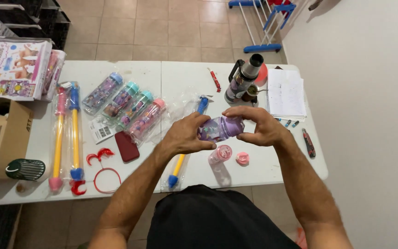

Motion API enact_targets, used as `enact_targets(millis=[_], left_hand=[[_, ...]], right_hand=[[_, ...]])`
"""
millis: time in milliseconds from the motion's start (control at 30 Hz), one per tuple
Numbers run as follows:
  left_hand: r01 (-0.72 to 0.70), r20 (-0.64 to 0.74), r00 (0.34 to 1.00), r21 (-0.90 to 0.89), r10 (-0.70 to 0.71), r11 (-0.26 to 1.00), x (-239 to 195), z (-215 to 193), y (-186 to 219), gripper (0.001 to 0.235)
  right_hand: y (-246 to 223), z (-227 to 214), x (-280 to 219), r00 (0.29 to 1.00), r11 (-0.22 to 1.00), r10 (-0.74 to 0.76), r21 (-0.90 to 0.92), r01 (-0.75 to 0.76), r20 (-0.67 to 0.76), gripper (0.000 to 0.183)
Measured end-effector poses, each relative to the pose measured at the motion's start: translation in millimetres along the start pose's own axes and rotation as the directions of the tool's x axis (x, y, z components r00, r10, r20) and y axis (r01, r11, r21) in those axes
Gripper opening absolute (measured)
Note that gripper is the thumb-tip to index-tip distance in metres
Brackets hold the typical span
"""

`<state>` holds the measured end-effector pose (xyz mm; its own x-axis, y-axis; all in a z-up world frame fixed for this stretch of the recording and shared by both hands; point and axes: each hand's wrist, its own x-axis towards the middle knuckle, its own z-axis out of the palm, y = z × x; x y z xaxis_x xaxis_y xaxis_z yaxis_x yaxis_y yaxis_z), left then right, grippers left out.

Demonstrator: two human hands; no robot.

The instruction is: The person assembles a purple water bottle by screwing on the lid and attaching a strap. They then pick up a pink water bottle, insert a straw into its lid, and screw the lid onto the bottle.

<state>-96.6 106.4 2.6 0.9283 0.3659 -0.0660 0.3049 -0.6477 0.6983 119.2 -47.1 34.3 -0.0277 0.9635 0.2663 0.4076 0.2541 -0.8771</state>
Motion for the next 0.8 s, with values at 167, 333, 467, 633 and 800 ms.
enact_targets(millis=[167, 333, 467, 633, 800], left_hand=[[0.063, 0.349, 0.934, -0.366, 0.074, 0.929, -0.9, 2.8, -35.2, 0.075], [0.052, 0.393, 0.875, -0.655, 0.281, 0.754, -8.2, 0.0, -41.0, 0.06], [-0.023, 0.26, 0.962, -0.207, 0.077, 0.978, -25.3, -36.1, 0.0, 0.088], [-0.034, 0.096, 0.993, -0.258, 0.061, 0.965, -29.1, -38.2, -9.0, 0.08], [-0.046, 0.056, 0.997, -0.217, 0.06, 0.975, -30.4, -41.0, -7.8, 0.082]], right_hand=[[-33.0, 24.3, 1.5, 1.0, 0.996, -0.006, -0.088, 0.006, 0.005, 0.06], [-53.3, 24.4, 6.3, 0.998, 0.991, 0.063, -0.117, -0.061, 0.011, 0.064], [-38.9, 21.3, 6.0, 0.922, 0.894, 0.385, -0.226, -0.386, -0.052, 0.074], [-45.4, 16.0, 17.3, 0.939, 0.889, 0.33, -0.302, -0.345, -0.099, 0.093], [-30.0, 18.9, 19.4, 0.949, 0.827, 0.276, -0.467, -0.315, -0.152, 0.069]])
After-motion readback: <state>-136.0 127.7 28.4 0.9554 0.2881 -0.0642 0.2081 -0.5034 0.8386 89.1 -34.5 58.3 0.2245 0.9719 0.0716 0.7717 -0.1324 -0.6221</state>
